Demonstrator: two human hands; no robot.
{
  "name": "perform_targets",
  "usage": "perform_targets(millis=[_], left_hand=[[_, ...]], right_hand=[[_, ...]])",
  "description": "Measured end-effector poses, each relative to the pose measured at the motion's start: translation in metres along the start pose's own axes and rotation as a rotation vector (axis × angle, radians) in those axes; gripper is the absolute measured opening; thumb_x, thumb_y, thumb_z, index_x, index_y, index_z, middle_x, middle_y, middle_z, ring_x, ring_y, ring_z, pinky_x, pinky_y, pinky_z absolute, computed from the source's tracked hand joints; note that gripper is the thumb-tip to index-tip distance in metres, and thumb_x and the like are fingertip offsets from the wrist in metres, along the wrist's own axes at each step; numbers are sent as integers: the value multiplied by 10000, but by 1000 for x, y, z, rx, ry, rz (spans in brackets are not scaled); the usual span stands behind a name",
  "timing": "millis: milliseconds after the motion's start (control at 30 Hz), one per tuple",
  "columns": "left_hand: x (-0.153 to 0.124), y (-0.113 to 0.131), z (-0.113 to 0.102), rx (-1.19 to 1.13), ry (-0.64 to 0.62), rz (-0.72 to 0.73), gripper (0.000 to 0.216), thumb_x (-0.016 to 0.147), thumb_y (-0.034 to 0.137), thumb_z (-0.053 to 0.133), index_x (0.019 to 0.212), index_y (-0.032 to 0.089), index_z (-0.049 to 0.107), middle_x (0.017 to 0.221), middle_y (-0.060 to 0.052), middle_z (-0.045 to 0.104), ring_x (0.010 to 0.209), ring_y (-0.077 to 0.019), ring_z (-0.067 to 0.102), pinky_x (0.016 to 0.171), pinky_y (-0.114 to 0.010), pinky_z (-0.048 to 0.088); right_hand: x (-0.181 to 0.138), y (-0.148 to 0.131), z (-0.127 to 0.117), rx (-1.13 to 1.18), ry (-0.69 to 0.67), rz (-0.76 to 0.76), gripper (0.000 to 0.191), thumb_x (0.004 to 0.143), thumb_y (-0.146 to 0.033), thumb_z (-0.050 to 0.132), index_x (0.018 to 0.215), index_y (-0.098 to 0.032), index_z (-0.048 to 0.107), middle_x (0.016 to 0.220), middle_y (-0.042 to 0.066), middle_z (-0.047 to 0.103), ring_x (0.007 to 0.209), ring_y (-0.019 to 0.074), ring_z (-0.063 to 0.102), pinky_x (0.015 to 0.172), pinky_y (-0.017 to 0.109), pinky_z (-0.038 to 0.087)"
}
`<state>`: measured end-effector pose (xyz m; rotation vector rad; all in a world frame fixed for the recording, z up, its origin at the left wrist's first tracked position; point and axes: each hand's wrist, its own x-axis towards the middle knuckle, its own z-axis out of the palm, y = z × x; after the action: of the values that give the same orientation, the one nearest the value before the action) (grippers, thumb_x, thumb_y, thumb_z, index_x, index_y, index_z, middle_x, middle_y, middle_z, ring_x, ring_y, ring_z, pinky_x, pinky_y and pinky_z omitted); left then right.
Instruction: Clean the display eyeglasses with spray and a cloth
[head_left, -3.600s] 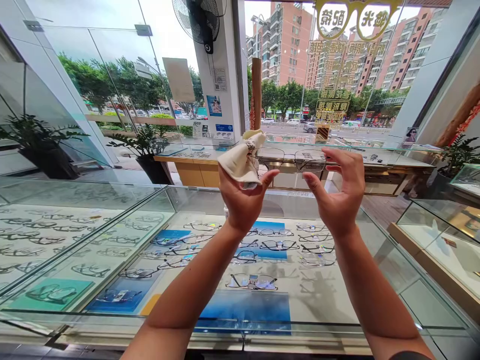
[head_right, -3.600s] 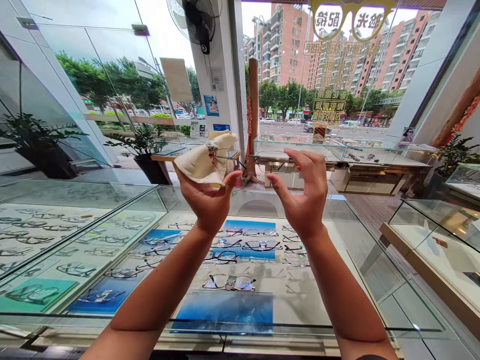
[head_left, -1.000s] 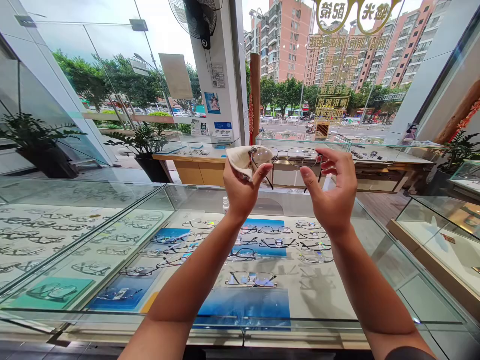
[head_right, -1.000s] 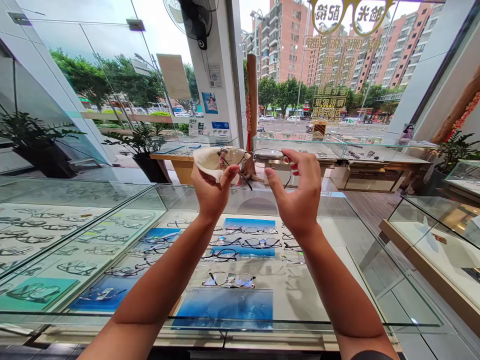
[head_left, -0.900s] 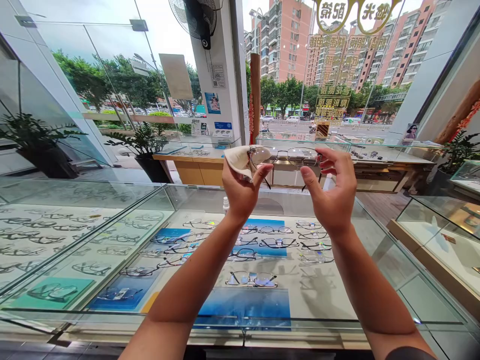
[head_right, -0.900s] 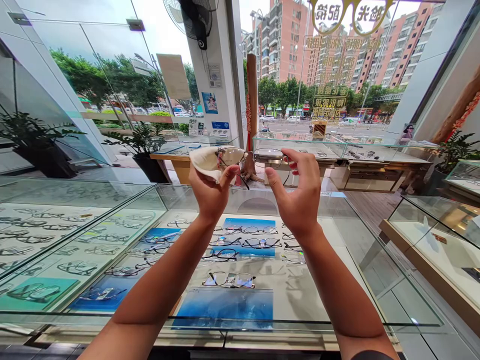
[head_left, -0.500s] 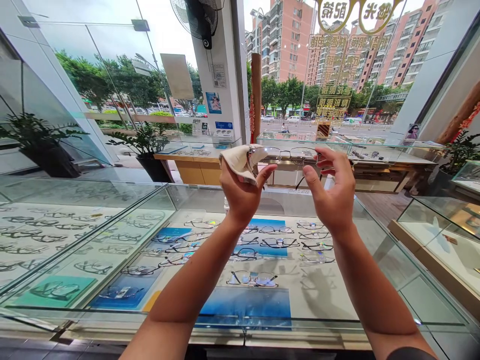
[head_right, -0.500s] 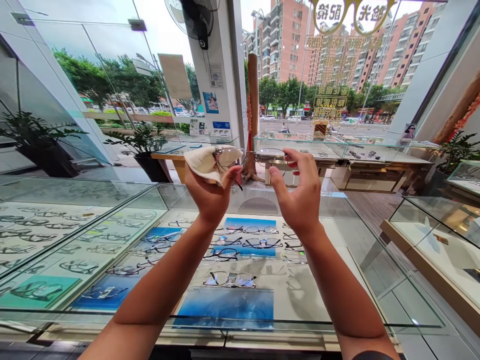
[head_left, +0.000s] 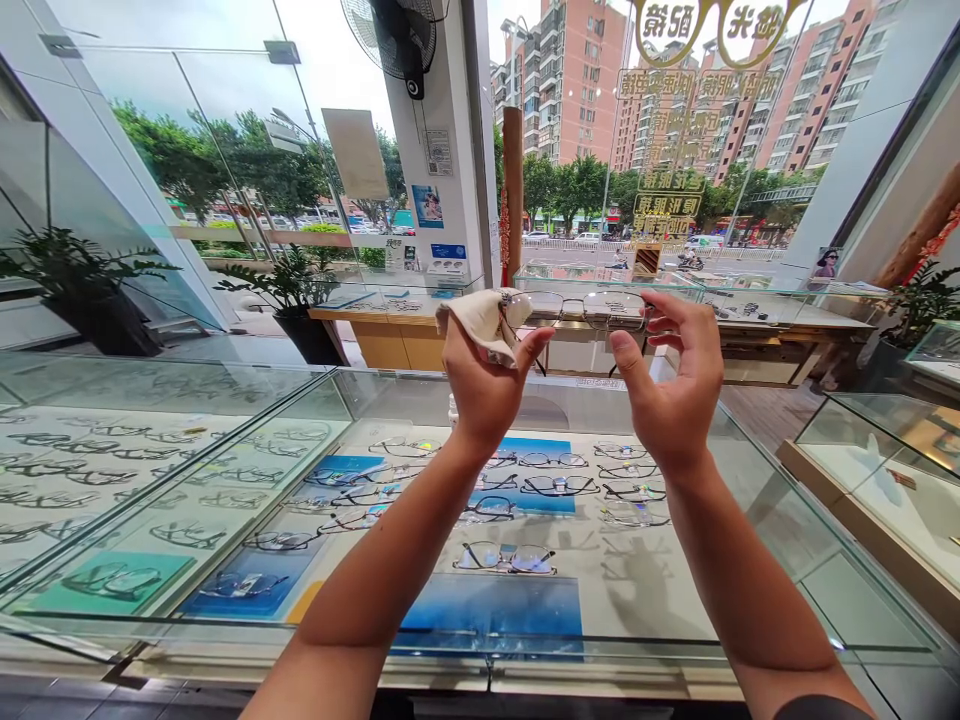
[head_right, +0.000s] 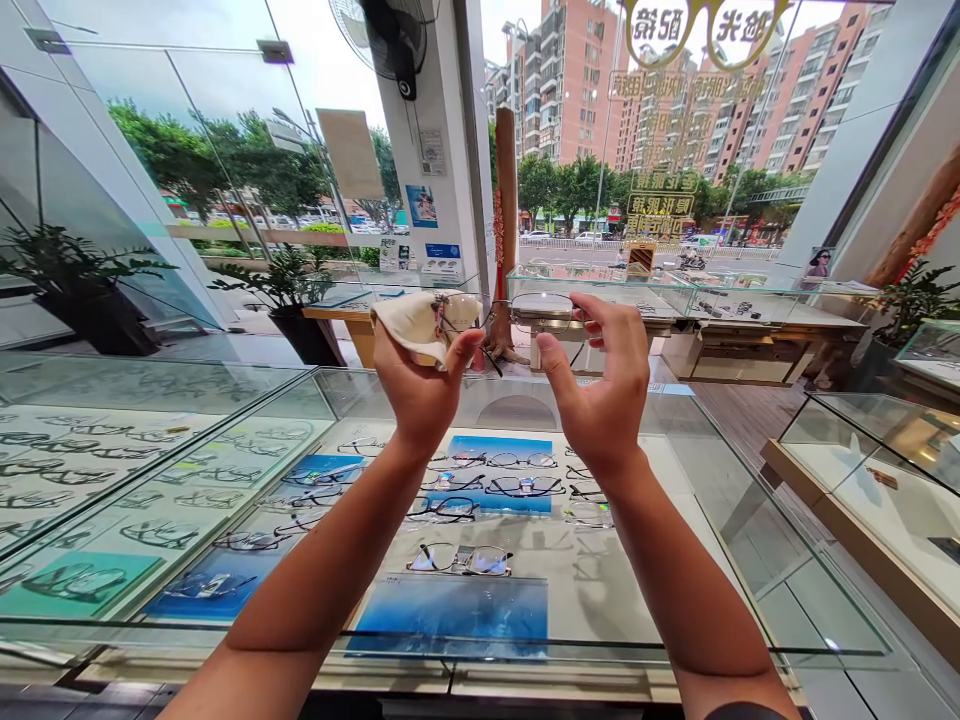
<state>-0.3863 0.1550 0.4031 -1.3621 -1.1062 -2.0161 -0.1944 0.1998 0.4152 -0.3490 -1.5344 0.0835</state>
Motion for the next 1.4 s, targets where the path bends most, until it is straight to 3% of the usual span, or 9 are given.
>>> perform_targets(millis=[333,633,900,1067,1400], left_hand=[[1,2,0,-38,7,13,652,780,665,892,1178,205,655,1123,-106,748,1038,-252,745,964,-411,642],[-4,-8,3,38,118,90,628,766,600,929,1213,235,681,1139,-107,765,1131,-294,748,1051,-457,621],[-8,-11,10,-3,129,24,809,811,706,842,1418,243,573,1199,-144,754,1225,-315,725,1095,-500,600],[-9,-5,10,-9,140,34,756,817,669,860,1382,239,600,1202,-134,756,1222,-302,731,1082,-474,611],[-16,-1,4,237,262,165,657,772,535,941,1284,239,653,1184,-125,772,1143,-323,757,1032,-485,643]], right_hand=[[0,1,0,12,7,-37,354,990,-347,704,1339,-318,652,1259,55,685,1097,275,666,846,442,575],[-1,7,4,17,5,-65,369,1000,-362,682,1360,-303,633,1322,88,679,1225,310,662,860,468,615],[-5,11,12,15,45,-88,370,1000,-407,685,1354,-318,622,1310,90,665,1210,320,661,829,480,632],[-7,11,15,54,52,-67,371,997,-379,699,1354,-305,630,1317,93,673,1209,306,670,823,455,629],[-11,30,24,209,-41,81,442,973,-393,720,1388,-282,616,1376,110,686,1269,289,682,881,424,628]])
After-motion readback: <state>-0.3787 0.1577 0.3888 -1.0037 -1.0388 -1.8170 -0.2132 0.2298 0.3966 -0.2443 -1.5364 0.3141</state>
